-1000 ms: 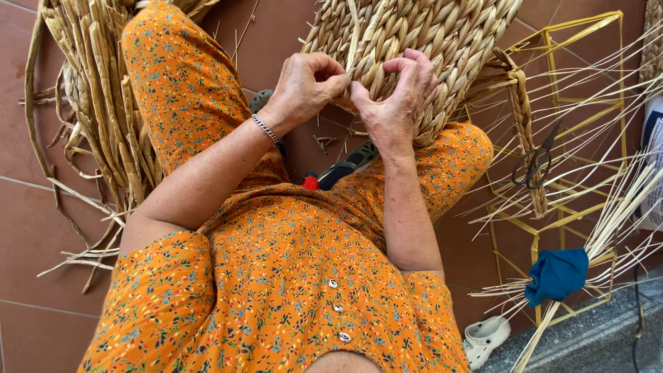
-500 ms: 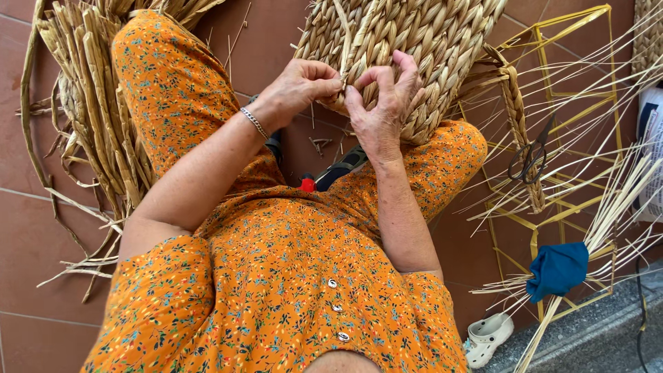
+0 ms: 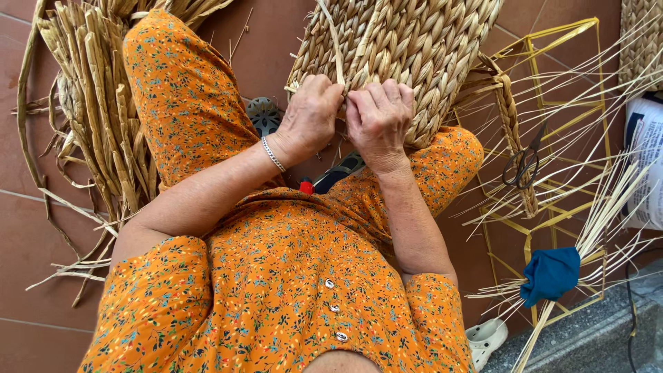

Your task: The person sits on the floor weaving a water hyacinth basket, folding and tucking flat woven strips around the basket rim to bind the edge. They pull strips tight, bend them over the rim, and at one point cut a strip with scissors before continuing to tuck and secure the rim binding.

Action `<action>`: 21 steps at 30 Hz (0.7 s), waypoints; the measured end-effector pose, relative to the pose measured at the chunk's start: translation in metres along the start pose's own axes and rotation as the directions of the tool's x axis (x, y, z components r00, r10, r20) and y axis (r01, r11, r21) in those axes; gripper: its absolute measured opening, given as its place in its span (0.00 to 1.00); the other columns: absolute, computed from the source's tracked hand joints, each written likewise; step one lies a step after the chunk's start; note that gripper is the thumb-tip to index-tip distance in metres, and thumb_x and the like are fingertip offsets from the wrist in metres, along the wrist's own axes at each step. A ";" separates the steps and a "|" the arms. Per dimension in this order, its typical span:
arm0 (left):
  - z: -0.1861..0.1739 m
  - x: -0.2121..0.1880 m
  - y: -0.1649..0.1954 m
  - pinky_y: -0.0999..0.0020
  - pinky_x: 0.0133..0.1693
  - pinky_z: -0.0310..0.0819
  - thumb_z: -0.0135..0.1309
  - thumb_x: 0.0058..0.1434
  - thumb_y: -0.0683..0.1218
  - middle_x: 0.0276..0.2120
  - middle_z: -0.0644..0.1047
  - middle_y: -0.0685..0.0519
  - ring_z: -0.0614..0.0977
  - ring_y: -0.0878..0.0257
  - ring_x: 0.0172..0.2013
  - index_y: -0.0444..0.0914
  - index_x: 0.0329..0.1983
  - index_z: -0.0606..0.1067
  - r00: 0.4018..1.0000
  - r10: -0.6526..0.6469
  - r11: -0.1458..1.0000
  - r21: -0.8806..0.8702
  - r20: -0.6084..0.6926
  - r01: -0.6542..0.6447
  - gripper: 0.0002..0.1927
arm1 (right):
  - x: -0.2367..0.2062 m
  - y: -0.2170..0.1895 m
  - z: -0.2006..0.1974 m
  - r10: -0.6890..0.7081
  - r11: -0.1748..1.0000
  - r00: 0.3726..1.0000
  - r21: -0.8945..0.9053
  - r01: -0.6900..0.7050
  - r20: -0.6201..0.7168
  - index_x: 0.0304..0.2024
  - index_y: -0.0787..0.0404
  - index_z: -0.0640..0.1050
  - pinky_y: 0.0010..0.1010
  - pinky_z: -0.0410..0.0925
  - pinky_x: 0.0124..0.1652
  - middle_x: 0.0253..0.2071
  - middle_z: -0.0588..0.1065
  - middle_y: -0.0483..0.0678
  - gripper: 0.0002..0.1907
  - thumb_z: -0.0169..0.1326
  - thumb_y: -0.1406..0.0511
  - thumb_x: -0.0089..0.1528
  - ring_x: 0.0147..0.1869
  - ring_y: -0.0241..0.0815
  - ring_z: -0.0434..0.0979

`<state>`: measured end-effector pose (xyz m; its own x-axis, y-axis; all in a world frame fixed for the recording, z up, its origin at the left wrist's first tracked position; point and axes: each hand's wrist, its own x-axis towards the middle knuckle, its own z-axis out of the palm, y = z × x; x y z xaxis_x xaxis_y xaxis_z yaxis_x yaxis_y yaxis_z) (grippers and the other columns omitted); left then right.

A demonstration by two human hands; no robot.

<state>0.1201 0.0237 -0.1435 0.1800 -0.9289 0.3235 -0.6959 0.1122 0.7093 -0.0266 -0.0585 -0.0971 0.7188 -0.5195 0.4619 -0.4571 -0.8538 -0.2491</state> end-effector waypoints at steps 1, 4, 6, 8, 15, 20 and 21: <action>-0.002 -0.001 0.001 0.53 0.42 0.71 0.52 0.64 0.39 0.36 0.71 0.43 0.75 0.45 0.40 0.32 0.42 0.75 0.999 0.038 0.999 0.014 -0.027 -0.038 0.06 | 0.002 0.002 0.002 -0.011 1.000 1.000 0.023 0.011 -0.001 0.33 0.58 0.77 0.41 0.63 0.48 0.35 0.72 0.44 0.07 0.64 0.69 0.59 0.41 0.46 0.70; -0.002 0.000 -0.008 0.53 0.41 0.71 0.53 0.66 0.41 0.35 0.72 0.43 0.75 0.46 0.39 0.33 0.41 0.77 1.000 -0.023 0.995 -0.093 -0.008 0.022 0.06 | 0.004 0.004 0.008 0.059 0.985 0.998 0.160 -0.059 0.006 0.33 0.59 0.74 0.41 0.64 0.46 0.34 0.70 0.47 0.08 0.61 0.71 0.56 0.43 0.49 0.70; 0.003 0.004 -0.021 0.53 0.41 0.71 0.54 0.69 0.44 0.33 0.74 0.43 0.77 0.46 0.38 0.35 0.39 0.78 0.990 -0.141 0.977 -0.161 -0.001 0.139 0.07 | 0.003 0.003 0.009 0.066 0.985 0.998 0.161 -0.063 -0.012 0.32 0.59 0.74 0.41 0.65 0.44 0.34 0.69 0.48 0.08 0.60 0.72 0.54 0.42 0.50 0.70; 0.011 0.008 -0.035 0.55 0.42 0.72 0.56 0.71 0.48 0.33 0.77 0.43 0.78 0.46 0.39 0.36 0.38 0.78 0.960 -0.279 0.945 -0.186 -0.029 0.269 0.10 | 0.003 0.000 0.009 0.081 0.981 0.996 0.177 -0.076 -0.021 0.32 0.60 0.74 0.41 0.66 0.44 0.33 0.69 0.49 0.08 0.59 0.73 0.54 0.41 0.51 0.70; 0.032 0.022 -0.042 0.73 0.33 0.68 0.57 0.70 0.50 0.29 0.76 0.60 0.72 0.74 0.30 0.35 0.39 0.78 0.756 -0.500 0.240 -0.771 0.423 0.590 0.12 | 0.005 -0.002 0.006 0.094 0.969 0.995 0.233 -0.086 -0.021 0.34 0.61 0.73 0.41 0.67 0.45 0.34 0.69 0.49 0.10 0.60 0.75 0.55 0.42 0.51 0.70; 0.030 0.030 -0.031 0.73 0.26 0.68 0.56 0.68 0.46 0.24 0.73 0.63 0.70 0.76 0.25 0.36 0.34 0.73 0.797 -0.555 0.465 -0.706 0.237 0.534 0.10 | 0.001 -0.004 0.002 0.106 0.952 0.994 0.293 -0.090 -0.040 0.37 0.61 0.75 0.40 0.67 0.48 0.37 0.71 0.49 0.10 0.61 0.76 0.58 0.44 0.51 0.70; 0.029 0.032 -0.030 0.74 0.26 0.68 0.56 0.69 0.46 0.24 0.73 0.62 0.70 0.76 0.26 0.35 0.34 0.74 0.817 -0.546 0.546 -0.660 0.186 0.515 0.10 | 0.000 -0.004 0.002 0.115 0.947 0.993 0.305 -0.098 -0.036 0.37 0.61 0.75 0.40 0.67 0.48 0.37 0.71 0.49 0.10 0.61 0.76 0.58 0.45 0.51 0.70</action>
<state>0.1264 -0.0197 -0.1728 0.3974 -0.8859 -0.2394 0.1714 -0.1846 0.9677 -0.0232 -0.0553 -0.0978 0.6422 -0.6126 0.4606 -0.3436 -0.7673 -0.5414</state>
